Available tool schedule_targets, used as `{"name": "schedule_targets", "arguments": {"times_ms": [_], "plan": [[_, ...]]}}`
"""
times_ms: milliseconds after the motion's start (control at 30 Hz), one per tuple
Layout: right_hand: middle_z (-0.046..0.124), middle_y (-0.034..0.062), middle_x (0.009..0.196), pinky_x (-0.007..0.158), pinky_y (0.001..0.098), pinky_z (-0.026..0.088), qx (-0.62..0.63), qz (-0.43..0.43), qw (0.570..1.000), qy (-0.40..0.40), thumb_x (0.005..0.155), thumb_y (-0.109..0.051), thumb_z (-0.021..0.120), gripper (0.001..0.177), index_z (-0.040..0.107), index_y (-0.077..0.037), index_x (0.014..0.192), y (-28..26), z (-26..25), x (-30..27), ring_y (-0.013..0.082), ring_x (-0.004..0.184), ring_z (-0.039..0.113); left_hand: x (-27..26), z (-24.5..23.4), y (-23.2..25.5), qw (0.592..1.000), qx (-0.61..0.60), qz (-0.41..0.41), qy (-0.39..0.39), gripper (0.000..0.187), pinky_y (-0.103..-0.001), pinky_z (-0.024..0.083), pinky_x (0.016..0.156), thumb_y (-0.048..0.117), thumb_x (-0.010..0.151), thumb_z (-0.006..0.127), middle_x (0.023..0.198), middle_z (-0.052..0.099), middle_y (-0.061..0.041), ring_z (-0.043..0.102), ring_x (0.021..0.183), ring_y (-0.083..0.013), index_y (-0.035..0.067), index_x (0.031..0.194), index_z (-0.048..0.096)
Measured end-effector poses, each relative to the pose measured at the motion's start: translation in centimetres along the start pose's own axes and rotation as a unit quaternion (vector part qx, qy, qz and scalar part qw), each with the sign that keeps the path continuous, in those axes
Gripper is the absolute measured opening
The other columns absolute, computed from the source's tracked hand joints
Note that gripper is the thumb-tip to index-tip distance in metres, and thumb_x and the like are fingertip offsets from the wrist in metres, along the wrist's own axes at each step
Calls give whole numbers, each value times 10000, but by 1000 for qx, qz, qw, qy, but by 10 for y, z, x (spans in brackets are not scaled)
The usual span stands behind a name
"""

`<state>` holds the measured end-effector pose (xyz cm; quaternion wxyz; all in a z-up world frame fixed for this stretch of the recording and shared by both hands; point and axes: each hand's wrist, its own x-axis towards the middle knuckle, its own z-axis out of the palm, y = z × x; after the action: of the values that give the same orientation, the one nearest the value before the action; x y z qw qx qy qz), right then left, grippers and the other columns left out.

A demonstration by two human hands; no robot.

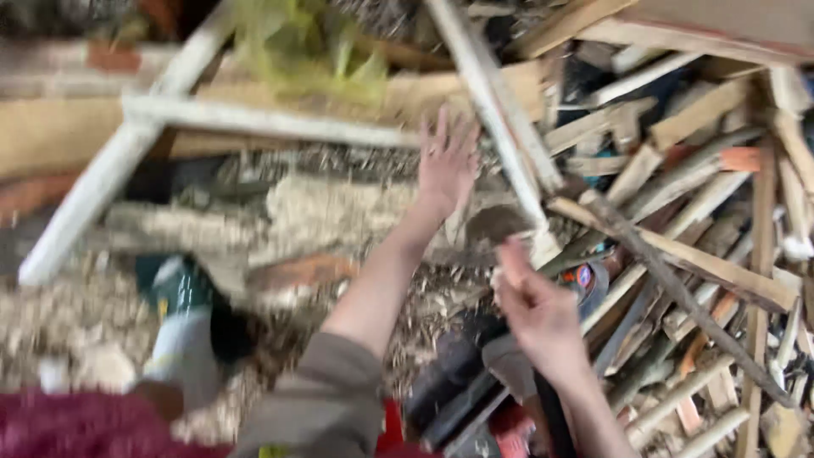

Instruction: Shaping or cleaning a piece of wood using a hammer in a cluttered workshop

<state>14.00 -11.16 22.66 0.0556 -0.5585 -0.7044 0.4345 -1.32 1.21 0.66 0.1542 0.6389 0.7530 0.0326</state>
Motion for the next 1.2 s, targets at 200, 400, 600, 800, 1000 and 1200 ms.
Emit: {"name": "schedule_targets", "arguments": {"times_ms": [200,400,600,800,1000,1200], "plan": [[632,19,715,327,207,298,130,-19,985,114,956,15,572,581,458,-54,1521,-31,-12,-14,56,412,375,-11,-24,-1,995,-53,79,17,1017,-660,-117,1206,672,964,549,1705,12,-169,-106,1515,-455,90,1647,69],[666,143,668,232,215,440,15,-92,967,238,948,164,596,658,360,13,1543,26,17,-6,133,328,505,-3,11,-10,967,-252,-44,6,695,-541,88,1277,523,1045,442,1692,32,-151,86,1565,-361,103,1582,306],[717,163,793,418,236,410,26,87,921,378,1053,-7,547,594,354,-104,1606,84,83,-16,98,423,490,-21,28,-43,831,-480,185,212,257,-293,525,876,490,749,883,827,738,102,717,862,-151,298,861,756],[682,323,732,485,476,435,-3,165,913,374,1042,-114,546,660,282,-182,1642,139,135,-32,446,586,680,-44,6,-44,944,-291,156,-19,243,-412,403,958,595,690,867,1092,593,8,520,1142,-288,421,805,742],[669,357,1111,654,580,589,-53,213,938,269,924,46,561,938,-22,-141,1634,155,146,-13,482,874,723,-43,19,-37,967,-174,188,-13,195,-401,380,961,467,760,856,1118,568,27,455,1167,-261,346,848,731],[542,81,922,669,434,608,-205,205,897,333,860,-360,684,272,796,-113,861,184,147,33,316,899,651,-82,-35,-36,883,-460,2,95,171,-441,525,777,230,944,720,854,710,-180,690,865,-344,60,931,721]]}}
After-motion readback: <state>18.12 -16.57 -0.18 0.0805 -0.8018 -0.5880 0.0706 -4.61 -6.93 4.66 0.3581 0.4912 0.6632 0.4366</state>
